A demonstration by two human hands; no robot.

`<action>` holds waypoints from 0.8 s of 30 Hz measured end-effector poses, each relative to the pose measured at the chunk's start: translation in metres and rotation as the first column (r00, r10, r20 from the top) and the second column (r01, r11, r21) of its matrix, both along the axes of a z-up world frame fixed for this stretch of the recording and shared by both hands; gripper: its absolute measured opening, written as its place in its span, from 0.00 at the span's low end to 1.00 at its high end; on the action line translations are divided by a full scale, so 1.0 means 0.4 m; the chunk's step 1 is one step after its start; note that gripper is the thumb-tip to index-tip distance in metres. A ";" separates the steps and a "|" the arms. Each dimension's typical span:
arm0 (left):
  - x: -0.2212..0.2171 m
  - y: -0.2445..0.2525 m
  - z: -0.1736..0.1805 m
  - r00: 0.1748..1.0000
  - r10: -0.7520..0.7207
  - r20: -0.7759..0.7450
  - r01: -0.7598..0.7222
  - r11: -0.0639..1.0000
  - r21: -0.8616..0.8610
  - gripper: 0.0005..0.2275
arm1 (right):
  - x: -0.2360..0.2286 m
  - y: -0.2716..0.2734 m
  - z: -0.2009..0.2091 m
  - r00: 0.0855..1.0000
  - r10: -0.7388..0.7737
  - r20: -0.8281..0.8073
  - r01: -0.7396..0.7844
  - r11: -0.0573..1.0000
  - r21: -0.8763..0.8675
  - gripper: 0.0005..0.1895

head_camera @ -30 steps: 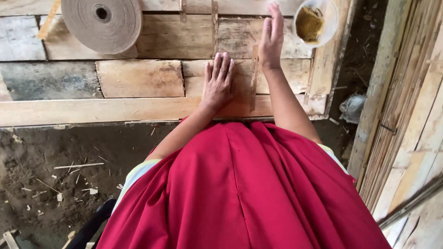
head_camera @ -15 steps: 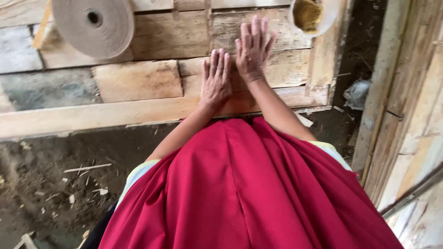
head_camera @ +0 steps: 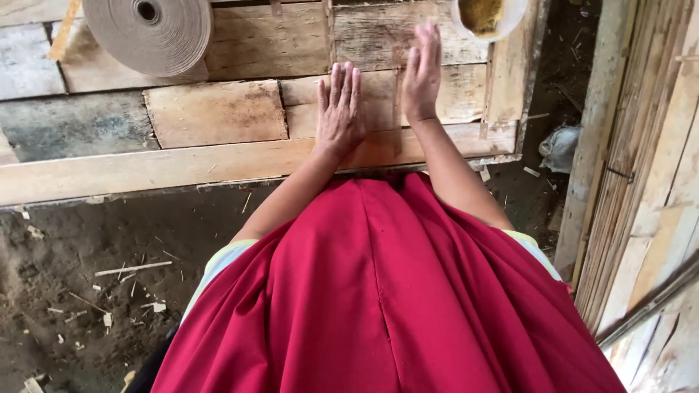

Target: The person repeatedly applies a brown paste from a small container onto a wooden surface using their fingers, then smooths it into the gaps between planks. They also handle a rolled wooden strip, unrolling and re-rolling it while continuing to apply the paste.

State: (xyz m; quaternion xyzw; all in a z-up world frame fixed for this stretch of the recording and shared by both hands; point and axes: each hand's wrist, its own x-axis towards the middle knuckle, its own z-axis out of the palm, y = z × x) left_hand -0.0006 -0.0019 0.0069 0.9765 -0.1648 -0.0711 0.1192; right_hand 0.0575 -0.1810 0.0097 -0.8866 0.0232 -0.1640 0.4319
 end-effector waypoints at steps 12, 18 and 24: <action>-0.006 -0.007 -0.042 0.990 0.028 0.138 -0.027 1.000 -0.006 0.28 | -0.155 0.071 -0.040 0.994 0.112 -0.014 -0.097 0.786 -0.611 0.21; -0.001 0.003 -0.039 0.992 -0.019 0.128 0.014 0.999 0.036 0.30 | -0.142 0.040 -0.019 0.956 0.222 0.192 -0.171 0.953 -0.249 0.15; 0.012 0.016 -0.098 0.991 -0.032 0.129 0.043 0.996 -0.076 0.36 | -0.126 -0.009 -0.076 0.923 0.269 0.276 -0.112 0.873 -0.475 0.24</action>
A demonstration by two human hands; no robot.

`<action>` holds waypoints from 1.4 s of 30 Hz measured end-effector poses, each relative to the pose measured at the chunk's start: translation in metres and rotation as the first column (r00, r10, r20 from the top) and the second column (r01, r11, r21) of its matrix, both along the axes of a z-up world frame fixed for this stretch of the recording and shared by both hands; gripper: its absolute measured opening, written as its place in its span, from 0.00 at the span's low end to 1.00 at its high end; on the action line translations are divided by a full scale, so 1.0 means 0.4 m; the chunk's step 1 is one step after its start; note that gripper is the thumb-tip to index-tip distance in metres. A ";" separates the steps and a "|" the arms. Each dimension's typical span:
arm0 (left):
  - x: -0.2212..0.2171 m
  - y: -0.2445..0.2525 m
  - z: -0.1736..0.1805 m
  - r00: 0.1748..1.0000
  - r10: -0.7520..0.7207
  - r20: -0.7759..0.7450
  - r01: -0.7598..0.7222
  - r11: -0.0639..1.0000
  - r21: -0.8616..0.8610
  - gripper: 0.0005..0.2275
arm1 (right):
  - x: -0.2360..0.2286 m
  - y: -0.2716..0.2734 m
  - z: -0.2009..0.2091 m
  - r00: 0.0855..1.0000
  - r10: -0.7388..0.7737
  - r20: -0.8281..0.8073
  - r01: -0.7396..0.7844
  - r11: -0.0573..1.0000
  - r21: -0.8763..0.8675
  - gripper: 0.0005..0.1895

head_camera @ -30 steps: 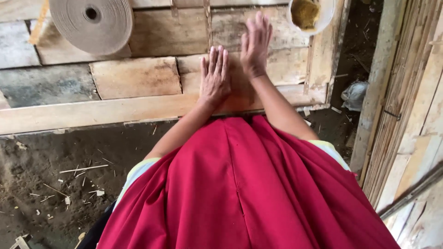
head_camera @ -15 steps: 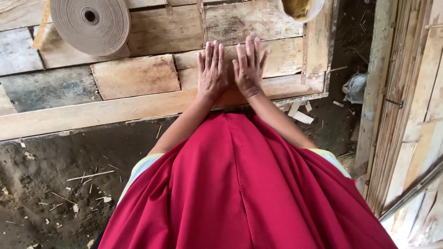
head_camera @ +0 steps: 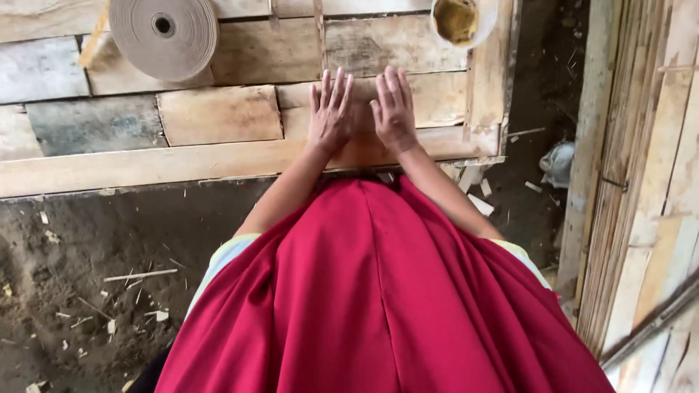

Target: The person repeatedly applies a brown paste from a small container onto a wooden surface using their fingers, then smooths it into the gaps between planks. They also handle a rolled wooden strip, unrolling and re-rolling it while continuing to apply the paste.

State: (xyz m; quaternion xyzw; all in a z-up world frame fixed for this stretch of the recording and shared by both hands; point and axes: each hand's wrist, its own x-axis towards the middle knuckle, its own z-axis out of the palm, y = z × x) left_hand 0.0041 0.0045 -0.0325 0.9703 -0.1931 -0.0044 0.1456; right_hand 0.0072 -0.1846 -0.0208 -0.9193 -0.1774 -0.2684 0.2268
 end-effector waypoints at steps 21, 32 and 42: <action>-0.036 0.226 0.113 0.840 0.539 0.055 -0.496 0.807 -0.321 0.22 | 0.119 0.239 0.110 0.936 0.322 -0.145 -0.322 0.946 0.024 0.12; 0.167 0.719 0.066 0.879 0.376 0.293 -0.343 0.926 -0.158 0.27 | 0.318 0.710 0.229 0.864 0.486 -0.133 -0.477 0.874 0.096 0.10; 0.212 0.813 0.053 0.968 0.198 0.156 -0.176 0.974 -0.146 0.43 | 0.481 1.189 0.147 0.708 0.221 -0.671 -0.527 0.797 -0.294 0.25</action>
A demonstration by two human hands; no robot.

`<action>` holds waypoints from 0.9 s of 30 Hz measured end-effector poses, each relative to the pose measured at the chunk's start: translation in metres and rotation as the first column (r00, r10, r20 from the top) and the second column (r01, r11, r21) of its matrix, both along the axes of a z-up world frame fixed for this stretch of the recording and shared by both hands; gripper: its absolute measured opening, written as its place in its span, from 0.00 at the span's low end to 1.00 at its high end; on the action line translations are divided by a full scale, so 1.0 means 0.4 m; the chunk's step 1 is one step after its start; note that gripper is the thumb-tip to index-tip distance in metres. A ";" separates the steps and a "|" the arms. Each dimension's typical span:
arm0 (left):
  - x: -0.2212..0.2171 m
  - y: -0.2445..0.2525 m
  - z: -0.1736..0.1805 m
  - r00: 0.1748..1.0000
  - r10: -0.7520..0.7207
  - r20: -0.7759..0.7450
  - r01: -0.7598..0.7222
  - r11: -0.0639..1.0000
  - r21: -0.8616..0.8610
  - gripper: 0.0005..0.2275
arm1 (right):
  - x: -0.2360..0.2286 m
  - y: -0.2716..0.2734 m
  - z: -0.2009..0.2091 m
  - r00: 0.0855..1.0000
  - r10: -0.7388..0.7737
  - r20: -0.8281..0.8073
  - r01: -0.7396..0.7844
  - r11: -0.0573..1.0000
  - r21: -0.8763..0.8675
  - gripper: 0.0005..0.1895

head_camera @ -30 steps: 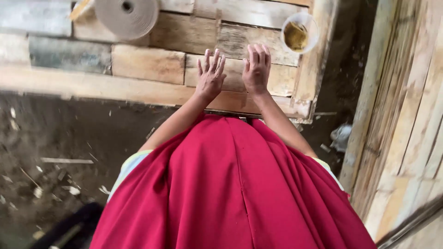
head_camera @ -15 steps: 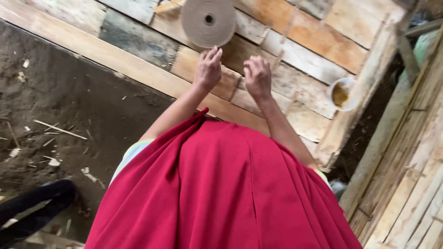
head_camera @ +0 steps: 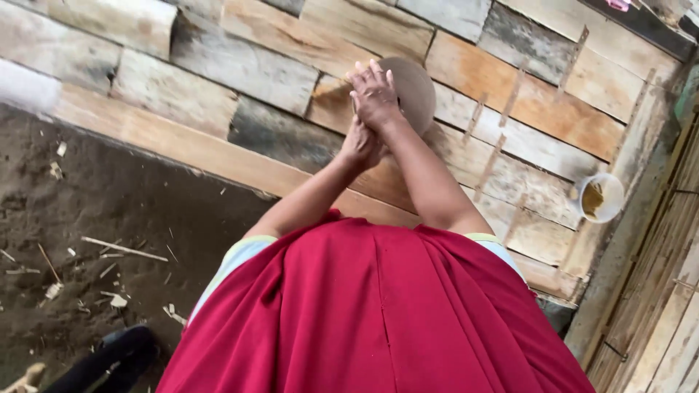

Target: The person repeatedly applies a brown paste from a small container onto a wooden surface using their fingers, then smooths it into the gaps between planks. They also handle a rolled wooden strip, unrolling and re-rolling it while continuing to apply the paste.

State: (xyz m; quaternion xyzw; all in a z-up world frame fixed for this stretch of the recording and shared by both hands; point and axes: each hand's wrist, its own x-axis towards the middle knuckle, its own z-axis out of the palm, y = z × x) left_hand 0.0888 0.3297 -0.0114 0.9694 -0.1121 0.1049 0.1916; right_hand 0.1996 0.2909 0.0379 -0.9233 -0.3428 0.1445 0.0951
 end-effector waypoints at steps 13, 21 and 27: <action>0.101 0.005 0.039 0.961 -0.227 -0.160 0.241 0.968 0.073 0.30 | 0.091 0.036 0.034 0.935 0.057 0.351 -0.027 0.996 -0.089 0.14; 0.073 0.017 0.129 0.964 -0.219 -0.151 0.216 0.976 -0.038 0.47 | 0.105 -0.185 0.286 0.630 -0.691 0.354 0.159 0.561 0.812 0.23; 0.093 -0.003 0.192 0.993 -0.009 -0.122 -0.063 0.817 -0.573 0.41 | 0.082 -0.466 0.359 0.514 -0.821 0.250 0.165 0.380 0.910 0.13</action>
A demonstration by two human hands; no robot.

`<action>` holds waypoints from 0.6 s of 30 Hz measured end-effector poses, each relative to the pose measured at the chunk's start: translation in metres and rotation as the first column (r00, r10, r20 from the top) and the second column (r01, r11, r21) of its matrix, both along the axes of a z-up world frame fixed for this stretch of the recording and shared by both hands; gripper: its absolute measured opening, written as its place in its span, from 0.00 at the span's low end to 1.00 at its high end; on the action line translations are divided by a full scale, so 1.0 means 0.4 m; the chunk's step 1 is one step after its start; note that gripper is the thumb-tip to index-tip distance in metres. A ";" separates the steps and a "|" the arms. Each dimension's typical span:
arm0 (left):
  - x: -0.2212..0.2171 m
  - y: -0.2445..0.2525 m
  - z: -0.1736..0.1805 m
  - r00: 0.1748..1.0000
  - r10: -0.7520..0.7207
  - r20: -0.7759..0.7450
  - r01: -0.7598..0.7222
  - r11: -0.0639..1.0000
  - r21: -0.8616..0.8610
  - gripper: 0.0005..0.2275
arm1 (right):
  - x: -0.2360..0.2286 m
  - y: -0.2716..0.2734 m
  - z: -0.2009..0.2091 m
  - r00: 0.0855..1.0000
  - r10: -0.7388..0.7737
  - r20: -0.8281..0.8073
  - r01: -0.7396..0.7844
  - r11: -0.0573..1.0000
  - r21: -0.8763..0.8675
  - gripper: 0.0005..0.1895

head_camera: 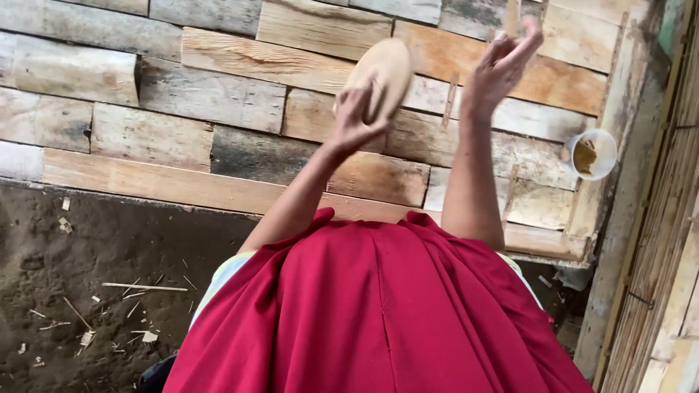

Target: The person repeatedly applies a brown paste from a small container onto a wooden surface using their fingers, then smooths it into the gaps between planks. They also handle a rolled wooden strip, unrolling and re-rolling it while continuing to apply the paste.

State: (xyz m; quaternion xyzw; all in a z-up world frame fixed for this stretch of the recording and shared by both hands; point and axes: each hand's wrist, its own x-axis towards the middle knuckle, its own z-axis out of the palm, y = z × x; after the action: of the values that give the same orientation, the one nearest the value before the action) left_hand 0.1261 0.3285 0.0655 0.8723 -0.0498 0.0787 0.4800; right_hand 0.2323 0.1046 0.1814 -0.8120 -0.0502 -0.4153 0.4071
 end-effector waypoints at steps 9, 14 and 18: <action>-0.088 -0.031 0.324 0.802 -0.587 -0.109 0.214 0.454 -0.865 0.45 | -0.168 -0.061 0.098 0.795 0.383 -0.471 -0.548 0.787 -0.285 0.40; -0.142 -0.066 0.112 0.641 -0.737 -0.214 -0.048 0.240 -0.970 0.30 | -0.235 -0.169 0.157 0.313 0.519 -0.796 -0.725 0.672 0.153 0.28; -0.211 -0.103 0.064 0.602 -0.783 0.157 0.094 -0.126 -0.988 0.30 | -0.318 -0.286 0.100 0.394 0.596 -0.700 -0.620 0.734 0.276 0.26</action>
State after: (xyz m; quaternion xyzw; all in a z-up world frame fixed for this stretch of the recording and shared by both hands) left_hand 0.0415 0.2872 0.0912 0.2161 -0.1678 -0.3213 0.9066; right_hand 0.1052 -0.0098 0.2213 -0.8368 -0.1755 0.1377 0.4999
